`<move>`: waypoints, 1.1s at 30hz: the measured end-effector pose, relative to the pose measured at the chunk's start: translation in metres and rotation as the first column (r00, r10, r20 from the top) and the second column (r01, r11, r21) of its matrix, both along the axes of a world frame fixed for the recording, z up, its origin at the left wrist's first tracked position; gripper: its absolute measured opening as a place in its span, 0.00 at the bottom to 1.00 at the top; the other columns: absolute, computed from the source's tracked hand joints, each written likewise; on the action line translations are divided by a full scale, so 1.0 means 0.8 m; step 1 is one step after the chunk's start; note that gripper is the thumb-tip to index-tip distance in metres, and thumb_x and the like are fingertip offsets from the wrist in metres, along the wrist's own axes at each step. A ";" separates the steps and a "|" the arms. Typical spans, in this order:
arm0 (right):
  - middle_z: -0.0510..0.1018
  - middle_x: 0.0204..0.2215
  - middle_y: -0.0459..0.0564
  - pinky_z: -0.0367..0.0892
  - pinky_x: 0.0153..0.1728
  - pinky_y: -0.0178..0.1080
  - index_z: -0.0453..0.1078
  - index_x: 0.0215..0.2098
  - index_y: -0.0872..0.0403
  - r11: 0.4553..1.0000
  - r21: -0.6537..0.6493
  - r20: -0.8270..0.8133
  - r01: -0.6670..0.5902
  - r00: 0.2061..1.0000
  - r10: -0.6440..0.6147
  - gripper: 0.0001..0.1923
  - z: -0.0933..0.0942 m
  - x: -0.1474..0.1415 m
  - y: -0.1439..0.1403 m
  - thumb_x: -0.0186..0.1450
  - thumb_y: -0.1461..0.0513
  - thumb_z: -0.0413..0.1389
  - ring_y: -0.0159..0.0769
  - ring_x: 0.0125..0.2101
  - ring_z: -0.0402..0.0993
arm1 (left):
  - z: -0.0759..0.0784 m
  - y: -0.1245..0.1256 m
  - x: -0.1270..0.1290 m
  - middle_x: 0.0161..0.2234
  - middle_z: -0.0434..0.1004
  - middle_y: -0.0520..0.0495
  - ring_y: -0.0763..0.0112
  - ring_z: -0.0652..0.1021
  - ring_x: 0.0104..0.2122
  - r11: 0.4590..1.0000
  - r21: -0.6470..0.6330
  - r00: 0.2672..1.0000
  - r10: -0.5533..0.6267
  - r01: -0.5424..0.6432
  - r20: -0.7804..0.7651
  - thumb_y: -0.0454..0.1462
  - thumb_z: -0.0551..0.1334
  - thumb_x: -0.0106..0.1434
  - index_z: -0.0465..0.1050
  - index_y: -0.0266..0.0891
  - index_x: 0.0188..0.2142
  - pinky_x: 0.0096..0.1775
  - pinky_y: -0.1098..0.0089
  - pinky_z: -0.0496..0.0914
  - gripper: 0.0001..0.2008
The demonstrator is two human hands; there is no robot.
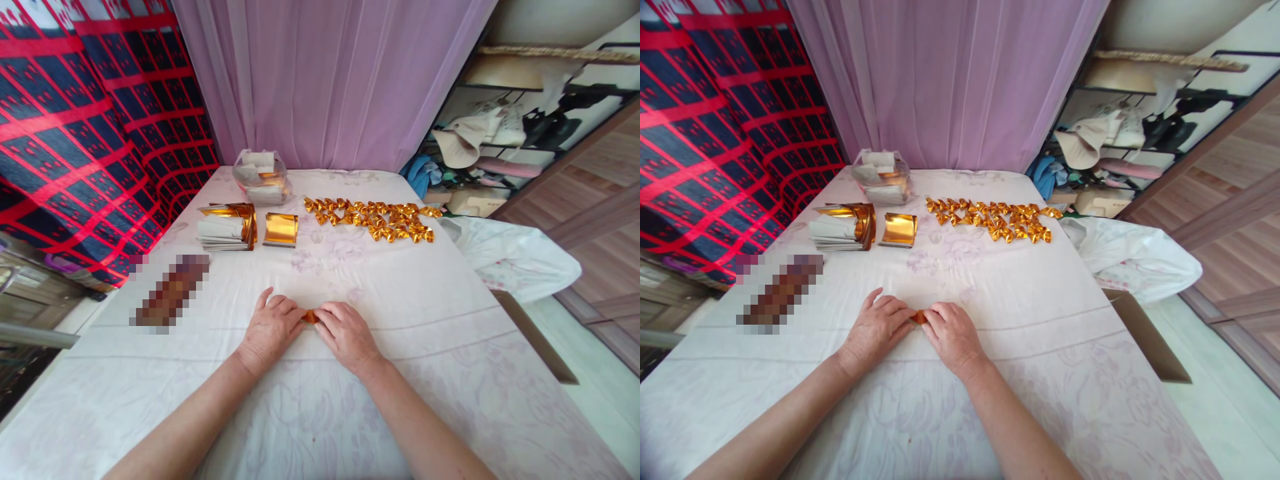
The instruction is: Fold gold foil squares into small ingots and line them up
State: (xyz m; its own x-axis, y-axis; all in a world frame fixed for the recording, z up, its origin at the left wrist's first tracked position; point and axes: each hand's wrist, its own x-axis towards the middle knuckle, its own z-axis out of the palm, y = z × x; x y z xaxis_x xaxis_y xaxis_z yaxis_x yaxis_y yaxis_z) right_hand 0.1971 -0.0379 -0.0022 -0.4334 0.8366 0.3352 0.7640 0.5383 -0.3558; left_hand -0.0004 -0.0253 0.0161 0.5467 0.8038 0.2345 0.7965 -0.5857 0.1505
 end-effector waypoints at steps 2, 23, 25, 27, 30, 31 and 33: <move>0.76 0.40 0.53 0.69 0.44 0.45 0.72 0.42 0.53 1.000 -0.008 -0.011 -0.001 1.000 0.001 0.07 0.001 0.000 0.000 0.65 0.64 0.55 0.41 0.40 0.71 | -0.001 0.001 0.002 0.36 0.79 0.48 0.62 0.75 0.41 1.000 0.013 1.000 0.002 -0.002 0.011 0.39 0.58 0.67 0.76 0.44 0.40 0.58 0.48 0.57 0.08; 0.75 0.32 0.48 0.64 0.39 0.39 0.72 0.35 0.51 0.993 -0.064 -0.087 0.099 0.991 -0.104 0.08 -0.006 0.005 0.014 0.69 0.63 0.51 0.37 0.36 0.70 | -0.005 0.007 0.001 0.35 0.78 0.48 0.64 0.74 0.38 0.990 -0.138 0.986 0.063 -0.042 0.152 0.38 0.53 0.69 0.76 0.43 0.38 0.51 0.53 0.60 0.12; 0.75 0.30 0.47 0.64 0.37 0.39 0.71 0.34 0.51 0.991 -0.067 -0.106 0.113 0.987 -0.119 0.08 -0.007 0.005 0.014 0.68 0.62 0.51 0.36 0.34 0.70 | -0.004 0.007 0.002 0.34 0.78 0.48 0.64 0.74 0.38 0.988 -0.144 0.985 0.077 -0.055 0.155 0.38 0.53 0.69 0.76 0.43 0.36 0.52 0.53 0.59 0.13; 0.75 0.29 0.47 0.63 0.37 0.38 0.70 0.33 0.51 0.990 -0.067 -0.122 0.126 0.984 -0.134 0.08 -0.007 0.005 0.014 0.68 0.62 0.51 0.36 0.33 0.70 | -0.003 0.008 0.003 0.33 0.78 0.48 0.63 0.74 0.38 0.985 -0.157 0.984 0.093 -0.070 0.150 0.38 0.52 0.69 0.76 0.42 0.36 0.52 0.52 0.59 0.13; 0.75 0.28 0.46 0.62 0.36 0.38 0.70 0.31 0.51 0.988 -0.063 -0.132 0.143 0.980 -0.150 0.09 -0.007 0.003 0.015 0.68 0.63 0.50 0.36 0.32 0.70 | -0.003 0.009 0.005 0.32 0.77 0.48 0.63 0.74 0.38 0.981 -0.171 0.984 0.119 -0.095 0.133 0.38 0.52 0.69 0.75 0.42 0.35 0.52 0.50 0.58 0.13; 0.75 0.28 0.46 0.62 0.36 0.38 0.69 0.31 0.51 0.987 -0.063 -0.133 0.148 0.979 -0.155 0.09 -0.007 0.002 0.015 0.68 0.63 0.50 0.36 0.32 0.70 | -0.003 0.009 0.006 0.32 0.77 0.48 0.63 0.74 0.38 0.980 -0.172 0.984 0.124 -0.101 0.127 0.38 0.52 0.69 0.75 0.42 0.35 0.52 0.50 0.58 0.13; 0.75 0.28 0.47 0.61 0.36 0.38 0.69 0.31 0.51 0.985 -0.067 -0.131 0.156 0.978 -0.164 0.10 -0.008 0.001 0.015 0.69 0.63 0.50 0.36 0.32 0.70 | -0.003 0.009 0.007 0.32 0.77 0.48 0.62 0.74 0.37 0.980 -0.164 0.985 0.132 -0.113 0.112 0.38 0.52 0.69 0.75 0.42 0.35 0.52 0.49 0.58 0.13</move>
State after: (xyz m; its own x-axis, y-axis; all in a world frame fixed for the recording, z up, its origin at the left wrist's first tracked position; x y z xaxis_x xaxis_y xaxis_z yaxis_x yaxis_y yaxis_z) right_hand 0.1978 -0.0259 -0.0082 -0.2464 0.9106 0.3318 0.7811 0.3893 -0.4882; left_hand 0.0052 -0.0184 0.0133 0.4169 0.8949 0.1594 0.8308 -0.4463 0.3325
